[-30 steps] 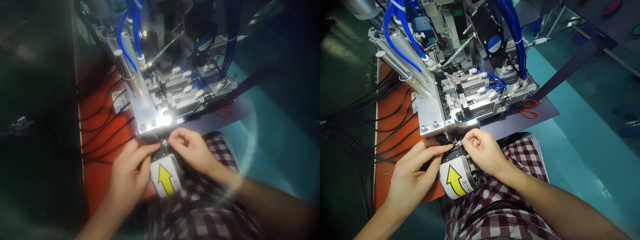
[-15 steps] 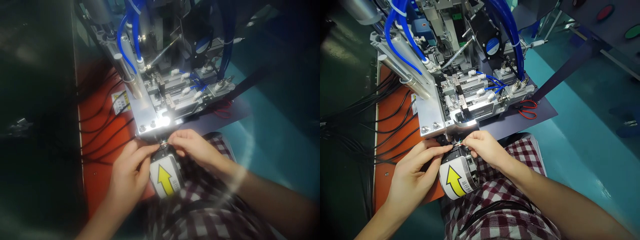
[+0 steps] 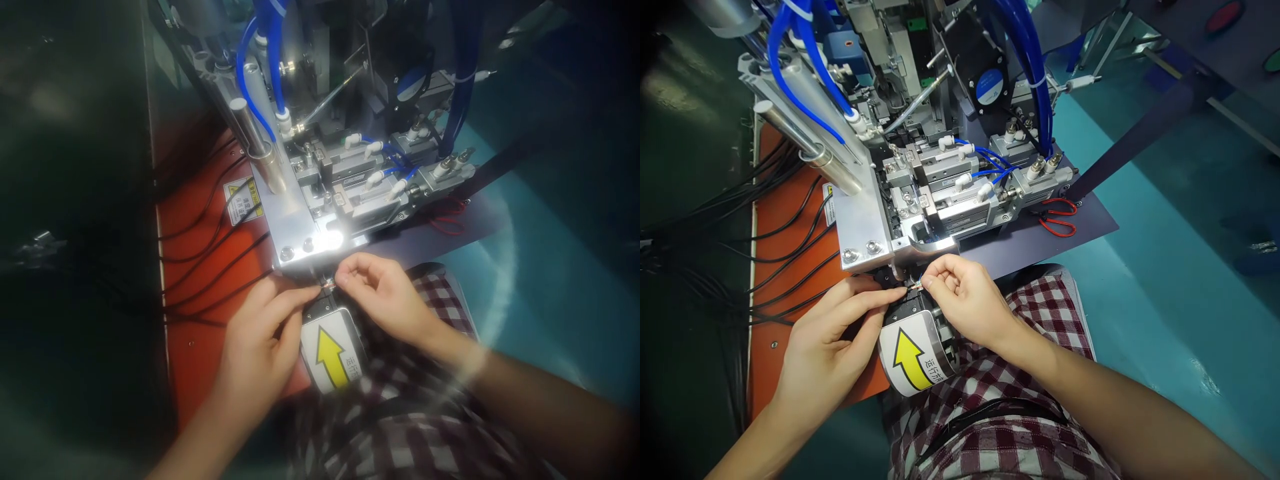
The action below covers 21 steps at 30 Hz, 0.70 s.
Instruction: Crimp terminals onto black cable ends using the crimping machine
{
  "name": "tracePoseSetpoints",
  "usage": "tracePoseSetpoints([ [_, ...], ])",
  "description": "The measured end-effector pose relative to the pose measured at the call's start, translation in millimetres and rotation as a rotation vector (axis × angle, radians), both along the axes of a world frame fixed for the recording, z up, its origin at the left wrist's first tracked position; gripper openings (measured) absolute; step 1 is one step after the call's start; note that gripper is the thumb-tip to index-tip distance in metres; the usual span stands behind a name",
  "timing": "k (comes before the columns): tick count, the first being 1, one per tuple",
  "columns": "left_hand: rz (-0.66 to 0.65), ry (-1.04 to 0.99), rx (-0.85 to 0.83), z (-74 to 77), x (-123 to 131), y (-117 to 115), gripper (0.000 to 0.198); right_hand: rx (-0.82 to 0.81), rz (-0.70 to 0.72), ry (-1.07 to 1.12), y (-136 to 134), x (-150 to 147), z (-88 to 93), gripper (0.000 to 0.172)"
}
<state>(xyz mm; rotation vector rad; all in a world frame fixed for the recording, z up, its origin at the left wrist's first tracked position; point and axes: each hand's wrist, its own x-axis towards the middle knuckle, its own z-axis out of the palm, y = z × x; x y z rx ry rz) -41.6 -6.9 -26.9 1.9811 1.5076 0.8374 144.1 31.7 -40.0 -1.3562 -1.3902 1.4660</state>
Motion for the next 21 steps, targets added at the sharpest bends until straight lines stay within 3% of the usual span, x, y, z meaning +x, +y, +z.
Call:
tracePoseSetpoints([
  [21, -0.005, 0.015, 0.012, 0.1, -0.3, 0.0, 0.027, -0.038, 0.014, -0.027, -1.1, 0.8, -3.1, 0.010],
])
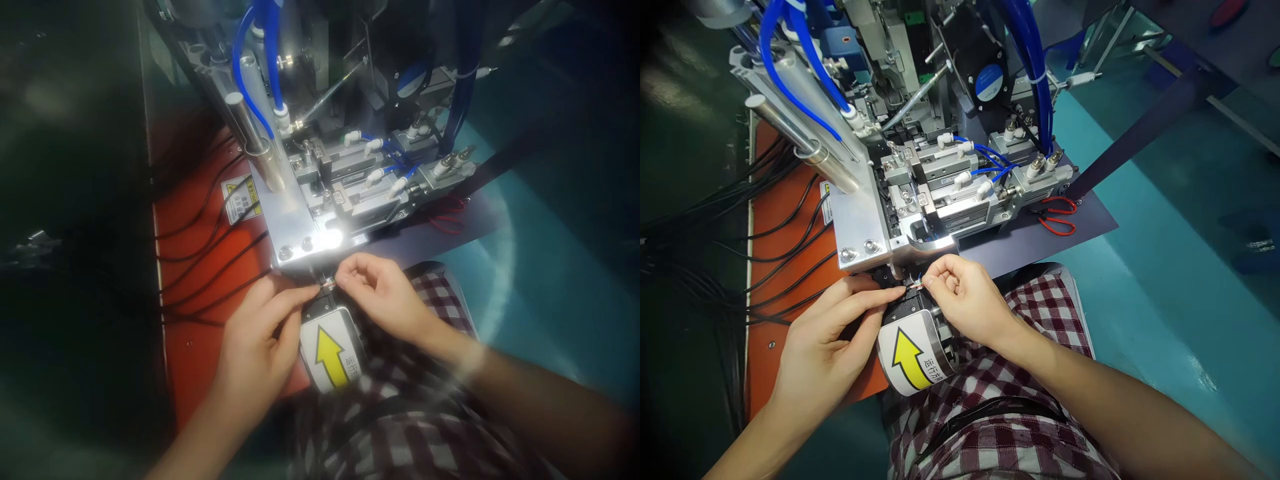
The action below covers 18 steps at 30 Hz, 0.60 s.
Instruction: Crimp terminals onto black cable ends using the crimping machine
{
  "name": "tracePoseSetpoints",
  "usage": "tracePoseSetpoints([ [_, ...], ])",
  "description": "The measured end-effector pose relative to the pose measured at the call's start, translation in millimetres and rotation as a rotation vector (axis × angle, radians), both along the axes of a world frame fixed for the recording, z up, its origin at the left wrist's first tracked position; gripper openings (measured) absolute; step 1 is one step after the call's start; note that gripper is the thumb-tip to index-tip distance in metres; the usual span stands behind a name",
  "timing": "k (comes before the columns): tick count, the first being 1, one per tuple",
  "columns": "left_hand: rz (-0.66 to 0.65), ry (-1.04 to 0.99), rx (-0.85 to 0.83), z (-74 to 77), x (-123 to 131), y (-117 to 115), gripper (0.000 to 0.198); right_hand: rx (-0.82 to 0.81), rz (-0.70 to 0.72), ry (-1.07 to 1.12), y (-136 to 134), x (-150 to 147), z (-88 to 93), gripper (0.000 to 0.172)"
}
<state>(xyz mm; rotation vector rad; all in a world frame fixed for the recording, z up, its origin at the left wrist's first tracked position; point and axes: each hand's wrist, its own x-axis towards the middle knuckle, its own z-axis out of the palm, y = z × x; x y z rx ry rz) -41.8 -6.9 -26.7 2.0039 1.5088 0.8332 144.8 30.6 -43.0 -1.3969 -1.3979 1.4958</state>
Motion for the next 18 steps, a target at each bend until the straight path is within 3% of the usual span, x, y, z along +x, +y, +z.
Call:
tracePoseSetpoints([
  [6, -0.001, -0.009, 0.010, -1.3, 0, 0, 0.027, -0.102, -0.018, -0.016, 3, -2, 6.0, 0.012],
  [11, 0.002, 0.000, 0.015, -1.7, -1, 1, 0.026, -0.304, 0.078, -0.044, 11, 2, 16.3, 0.016],
  [18, -0.014, -0.023, 0.015, -1.0, 0, 1, 0.027, -0.093, -0.083, 0.076, 4, -2, 7.2, 0.013],
])
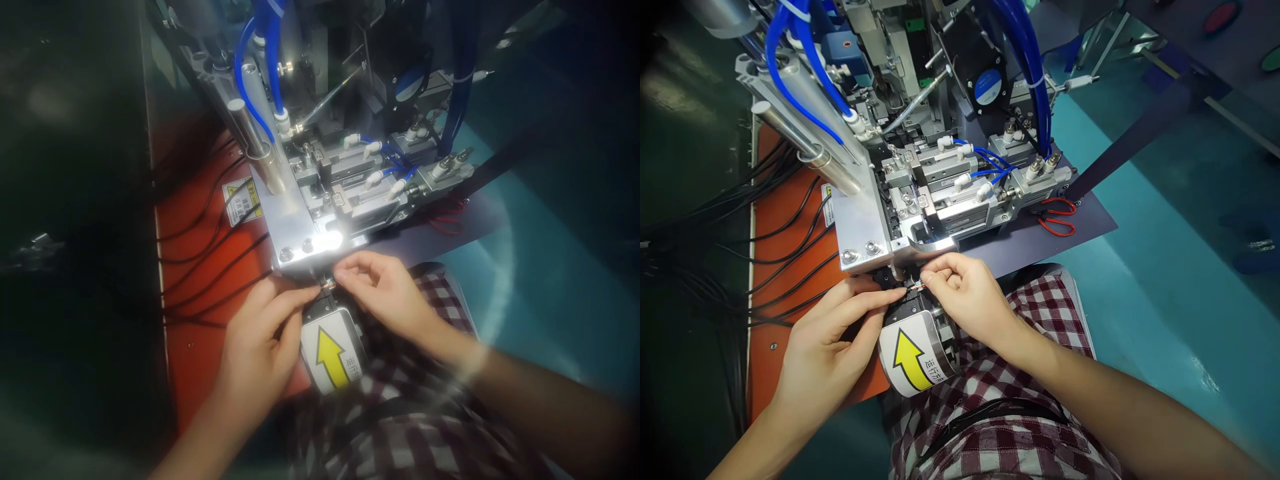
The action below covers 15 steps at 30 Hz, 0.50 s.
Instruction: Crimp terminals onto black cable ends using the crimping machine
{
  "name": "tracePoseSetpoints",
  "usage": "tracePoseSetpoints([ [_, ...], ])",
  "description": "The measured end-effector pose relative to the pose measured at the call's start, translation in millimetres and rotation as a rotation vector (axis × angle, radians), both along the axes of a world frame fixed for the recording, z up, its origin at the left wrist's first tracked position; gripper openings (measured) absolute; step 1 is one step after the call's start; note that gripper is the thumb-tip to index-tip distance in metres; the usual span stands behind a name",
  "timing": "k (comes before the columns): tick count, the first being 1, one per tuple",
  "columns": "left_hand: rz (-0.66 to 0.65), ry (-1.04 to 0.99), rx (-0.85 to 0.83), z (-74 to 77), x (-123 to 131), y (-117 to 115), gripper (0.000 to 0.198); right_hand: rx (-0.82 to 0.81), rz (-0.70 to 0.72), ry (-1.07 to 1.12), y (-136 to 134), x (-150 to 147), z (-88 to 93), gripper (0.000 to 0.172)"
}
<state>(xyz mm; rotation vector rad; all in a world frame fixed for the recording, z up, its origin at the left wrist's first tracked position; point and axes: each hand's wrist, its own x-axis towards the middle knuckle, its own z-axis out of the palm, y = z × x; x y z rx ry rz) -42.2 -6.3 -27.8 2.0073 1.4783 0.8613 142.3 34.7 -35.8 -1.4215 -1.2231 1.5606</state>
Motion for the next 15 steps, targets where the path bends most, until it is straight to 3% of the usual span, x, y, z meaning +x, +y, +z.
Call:
tracePoseSetpoints([
  [7, 0.005, 0.003, -0.008, 1.1, 0.5, 0.7, 0.026, 0.096, 0.015, -0.010, -2.4, -3.2, -4.5, 0.010],
  [15, 0.014, 0.005, -0.023, 1.3, 0.0, -0.5, 0.026, 0.080, 0.038, -0.017, -3.2, -0.6, -4.6, 0.010],
])
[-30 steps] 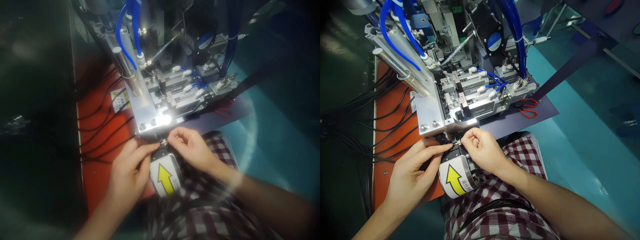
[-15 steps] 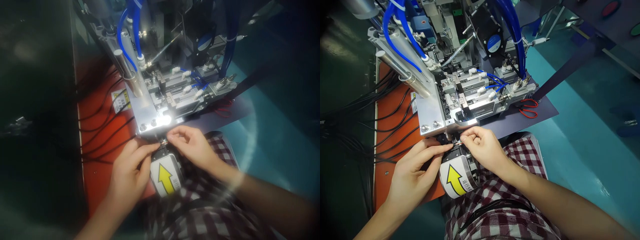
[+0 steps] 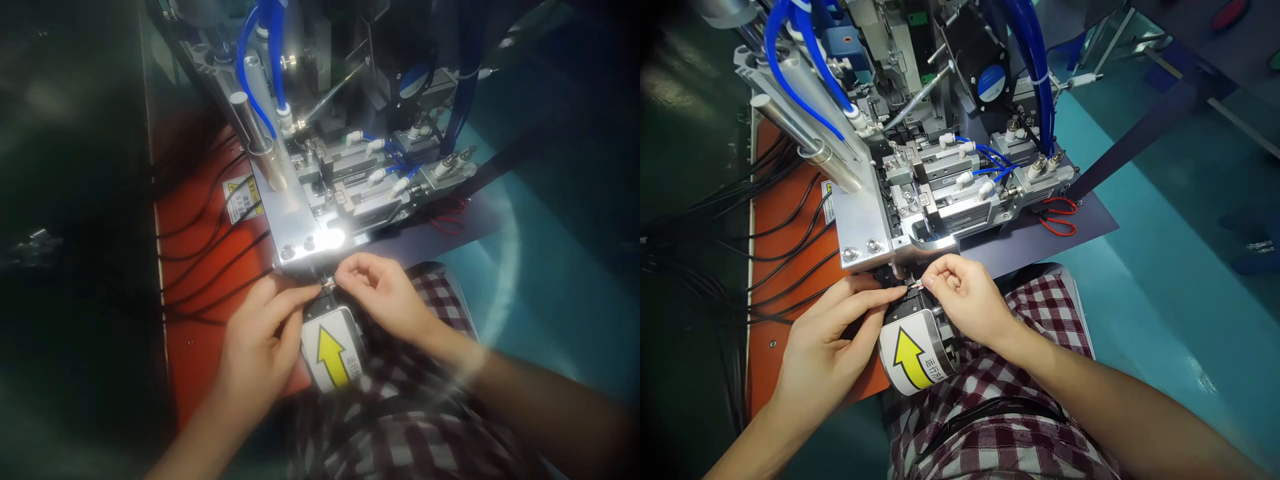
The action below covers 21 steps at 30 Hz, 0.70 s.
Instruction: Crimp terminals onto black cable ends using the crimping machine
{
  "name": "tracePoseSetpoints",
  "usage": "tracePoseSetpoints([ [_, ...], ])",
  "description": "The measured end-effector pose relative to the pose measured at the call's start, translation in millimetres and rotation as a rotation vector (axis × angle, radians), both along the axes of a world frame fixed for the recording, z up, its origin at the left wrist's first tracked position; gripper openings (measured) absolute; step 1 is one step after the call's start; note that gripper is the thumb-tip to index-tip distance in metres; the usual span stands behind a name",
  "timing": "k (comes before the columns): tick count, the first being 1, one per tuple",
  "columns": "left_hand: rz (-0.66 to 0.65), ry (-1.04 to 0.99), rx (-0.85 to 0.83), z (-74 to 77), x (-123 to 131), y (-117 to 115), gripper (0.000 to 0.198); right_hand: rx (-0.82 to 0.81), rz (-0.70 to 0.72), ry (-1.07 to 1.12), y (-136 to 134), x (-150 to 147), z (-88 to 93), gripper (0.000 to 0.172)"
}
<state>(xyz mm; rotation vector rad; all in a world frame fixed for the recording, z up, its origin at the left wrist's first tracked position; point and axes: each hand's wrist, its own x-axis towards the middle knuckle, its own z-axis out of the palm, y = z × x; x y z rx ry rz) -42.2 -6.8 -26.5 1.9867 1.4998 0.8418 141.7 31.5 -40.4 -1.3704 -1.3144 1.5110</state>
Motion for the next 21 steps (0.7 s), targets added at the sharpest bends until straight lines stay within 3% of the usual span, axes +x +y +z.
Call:
tracePoseSetpoints([
  [21, 0.005, -0.009, -0.021, -1.7, -0.3, 0.3, 0.028, -0.005, 0.011, -0.006, -1.0, 0.5, 1.5, 0.011],
])
